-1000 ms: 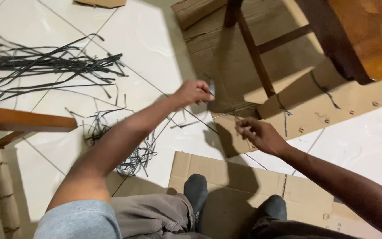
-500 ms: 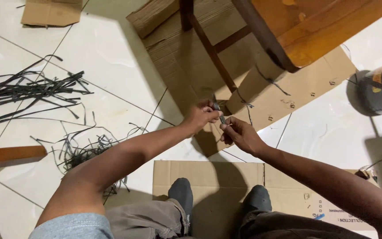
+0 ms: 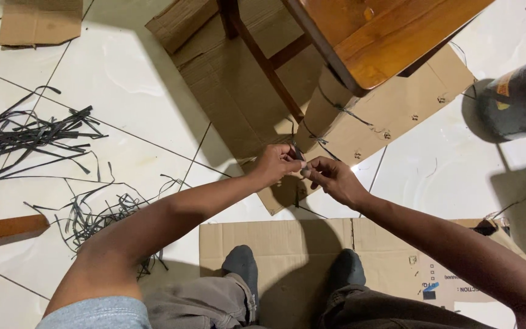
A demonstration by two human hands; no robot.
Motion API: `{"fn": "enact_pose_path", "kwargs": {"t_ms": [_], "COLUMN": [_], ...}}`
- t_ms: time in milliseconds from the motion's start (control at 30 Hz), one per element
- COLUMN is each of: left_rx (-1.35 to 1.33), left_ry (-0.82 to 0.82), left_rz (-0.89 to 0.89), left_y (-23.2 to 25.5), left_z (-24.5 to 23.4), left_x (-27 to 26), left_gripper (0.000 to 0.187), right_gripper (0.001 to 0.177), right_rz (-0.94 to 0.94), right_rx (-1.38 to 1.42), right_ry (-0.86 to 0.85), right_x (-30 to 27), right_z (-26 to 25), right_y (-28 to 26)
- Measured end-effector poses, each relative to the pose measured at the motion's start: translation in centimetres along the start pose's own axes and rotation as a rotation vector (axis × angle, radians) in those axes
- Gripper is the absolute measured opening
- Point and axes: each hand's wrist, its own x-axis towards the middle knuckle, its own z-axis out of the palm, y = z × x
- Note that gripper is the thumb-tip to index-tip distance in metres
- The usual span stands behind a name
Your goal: Wiping a wooden chair with a cloth and then wrapping it with cardboard and plastic ties for transport
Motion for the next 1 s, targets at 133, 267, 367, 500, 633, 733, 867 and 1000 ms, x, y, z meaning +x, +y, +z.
{"fn": "enact_pose_path", "kwargs": {"t_ms": [133,267,367,500,633,733,867,1000], "left_rx": [0.047,0.064,0.146,0.075,0.027,0.041,0.048,0.07], "left_ry": [-0.034,-0.045,-0.1,-0.072,-0.04,-0.052,-0.056,-0.06], "left_rz": [0.038,0.111,0.167,0.087,-0.008,-0.018,0.013,0.035], "left_y": [0.0,-3.2,-2.0,-2.2,-2.2,-0.8,-0.6,-2.0], "left_z": [-0.2,-0.8,-0.9,-0.5,-0.5,-0.2,-0.2,-0.5], "left_x": [0.4,1.6,1.3,1.2,1.1,0.5,0.6,1.3], "left_gripper": [0.016,0.024,0.015,0.016,0.025,0.023,0.02,0.02], "right_gripper": [0.019,0.02,0.018,0.021,0.019,0.018,0.019,0.021], "right_rz": [-0.017,-0.041,-0.054,-0.081,-0.07,-0.054,-0.057,-0.063], "right_rx": [-0.026,-0.065,-0.074,-0.138,-0.159,-0.119,-0.088,-0.099], "right_ry": [0.013,-0.009,-0.015,-0.002,-0.02,-0.027,-0.048,-0.067], "right_x": [0.4,0.4,0.3,0.6,0.4,0.3,0.0,0.1], "right_z": [0.1,0.0,0.4,0.2,-0.1,-0.2,-0.2,-0.3], "right_y": [0.2,0.2,0.4,1.8,2.1,2.1,1.8,2.2]}}
